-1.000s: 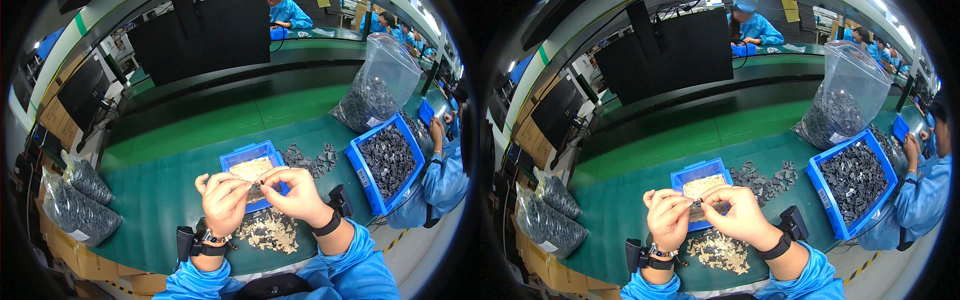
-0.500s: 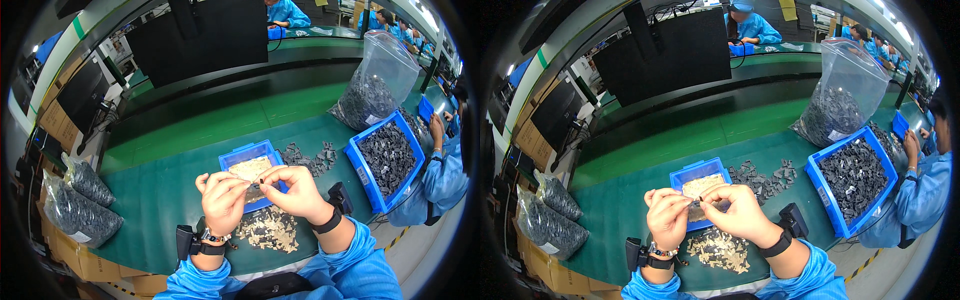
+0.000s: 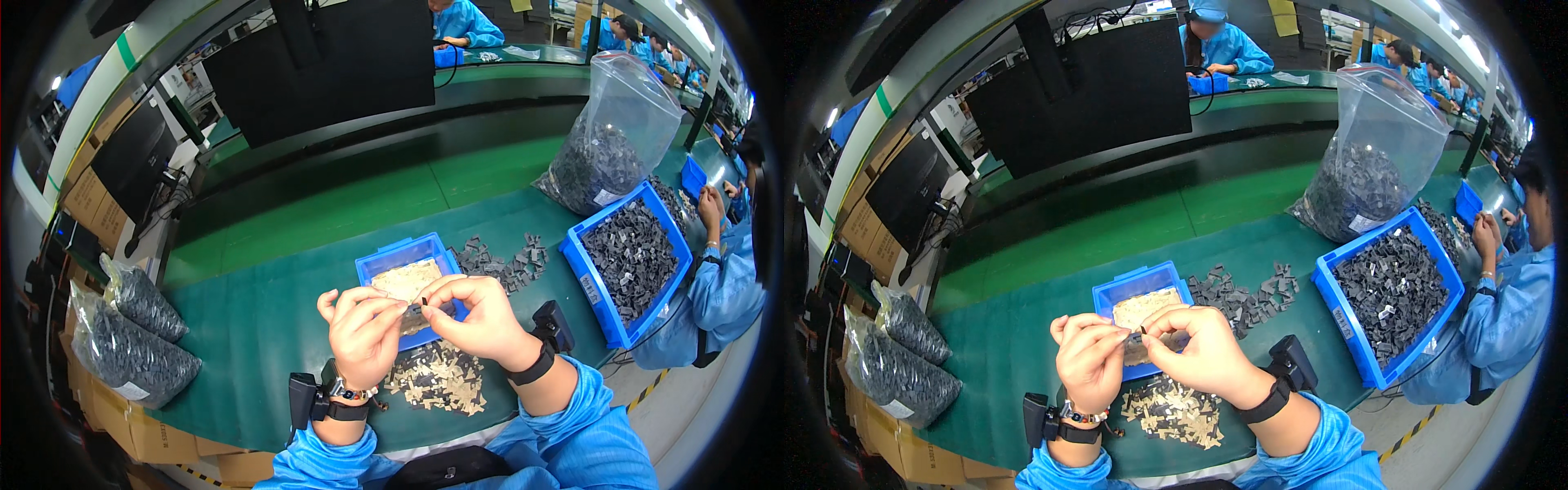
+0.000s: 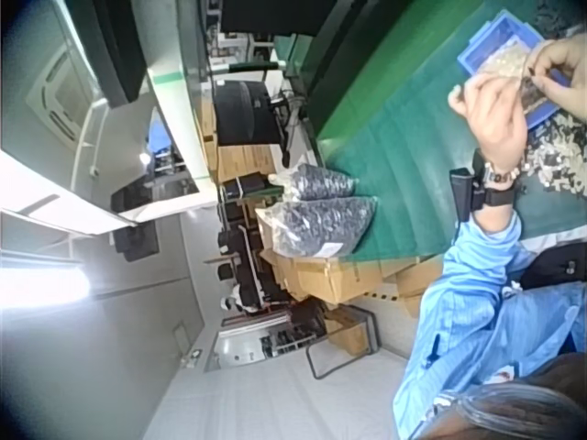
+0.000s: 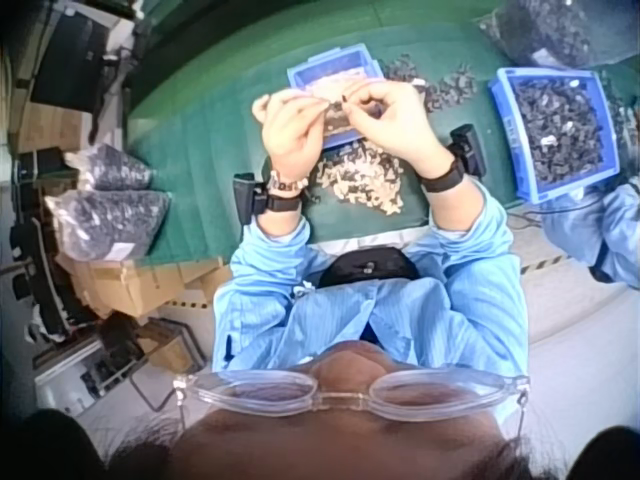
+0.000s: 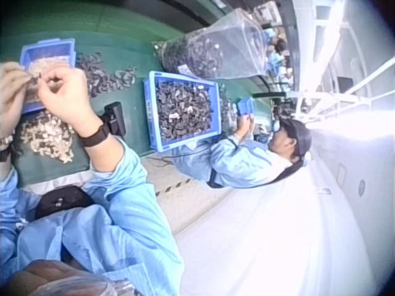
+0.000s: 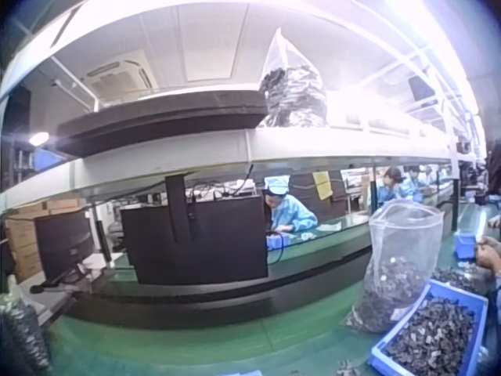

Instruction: Sorting small plastic or rubber industrial components from a tray into different containers on a production line.

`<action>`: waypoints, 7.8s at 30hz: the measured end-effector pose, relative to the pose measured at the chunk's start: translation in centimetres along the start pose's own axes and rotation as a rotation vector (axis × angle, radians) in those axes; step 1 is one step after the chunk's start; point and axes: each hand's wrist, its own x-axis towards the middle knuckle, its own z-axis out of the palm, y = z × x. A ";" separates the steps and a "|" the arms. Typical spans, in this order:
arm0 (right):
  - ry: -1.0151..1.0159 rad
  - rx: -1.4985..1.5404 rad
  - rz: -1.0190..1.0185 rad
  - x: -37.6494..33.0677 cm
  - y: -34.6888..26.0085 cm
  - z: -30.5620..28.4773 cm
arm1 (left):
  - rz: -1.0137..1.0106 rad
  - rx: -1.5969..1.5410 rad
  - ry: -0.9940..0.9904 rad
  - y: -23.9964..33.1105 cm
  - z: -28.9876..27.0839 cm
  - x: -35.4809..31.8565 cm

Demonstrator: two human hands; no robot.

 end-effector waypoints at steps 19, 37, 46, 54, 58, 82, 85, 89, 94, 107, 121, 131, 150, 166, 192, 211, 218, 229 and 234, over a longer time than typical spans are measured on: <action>-0.113 0.071 -0.107 0.1 1.0 0.1 | 0.065 0.052 0.079 0.5 -0.5 -0.7; -0.362 1.094 0.405 -0.1 2.1 1.4 | 0.201 0.036 0.035 -0.5 -0.9 -2.7; -0.299 0.612 -0.086 -0.1 1.1 1.4 | 0.127 -0.076 -0.015 2.1 -1.8 0.2; -0.078 -0.121 -0.613 -0.2 1.1 1.7 | 0.034 -0.152 0.022 0.8 -1.1 -1.3; -0.039 -0.202 -0.580 -0.5 0.9 2.5 | -0.070 -0.069 0.013 0.5 -0.8 -2.4; 0.064 1.573 -0.325 2.2 0.1 -6.6 | -0.152 -0.063 0.089 -0.3 -0.5 -0.3; 0.286 1.725 -0.255 2.3 1.1 -8.1 | -0.224 -0.019 0.063 -1.3 -0.2 -0.3; 0.229 1.225 -0.018 3.2 2.0 -5.6 | -0.552 -0.256 0.022 -3.2 0.4 -1.7; 0.087 0.252 0.189 1.4 0.3 -6.6 | -1.031 -0.979 -0.014 -3.1 2.8 -1.0; -0.587 -0.918 -0.009 0.0 1.2 -2.7 | -0.968 -0.793 0.171 -6.5 0.1 -1.1; -0.514 -0.964 -0.096 -0.8 3.2 -0.7 | -0.827 -0.651 0.089 -9.2 -0.3 -3.8; -0.589 -0.780 0.132 0.6 2.4 -3.5 | -0.895 -0.810 0.086 -9.0 1.8 -3.3; -0.514 -0.938 -0.008 -0.7 2.8 -1.6 | -0.854 -0.791 0.048 -8.2 1.7 -3.3; -0.573 -0.985 0.056 -0.6 1.1 -1.7 | -0.885 -0.853 0.064 -8.3 1.4 -3.2; -0.624 -0.988 0.040 -0.4 1.0 -1.6 | -0.838 -0.644 0.057 -4.7 1.8 -1.4; -0.705 -0.601 0.102 0.3 0.8 -3.5 | -0.830 -0.630 0.045 -4.8 2.0 -1.7; -0.602 -0.177 0.206 1.0 -1.3 -3.7 | -0.662 -0.407 0.042 -3.4 1.9 -1.4; -0.474 -0.187 0.044 0.5 -0.3 -2.0 | -0.263 -0.144 -0.288 1.5 -1.9 0.5; -0.483 -0.223 0.039 -0.2 -0.1 -2.4 | -0.285 -0.334 -0.223 0.5 -0.7 -0.1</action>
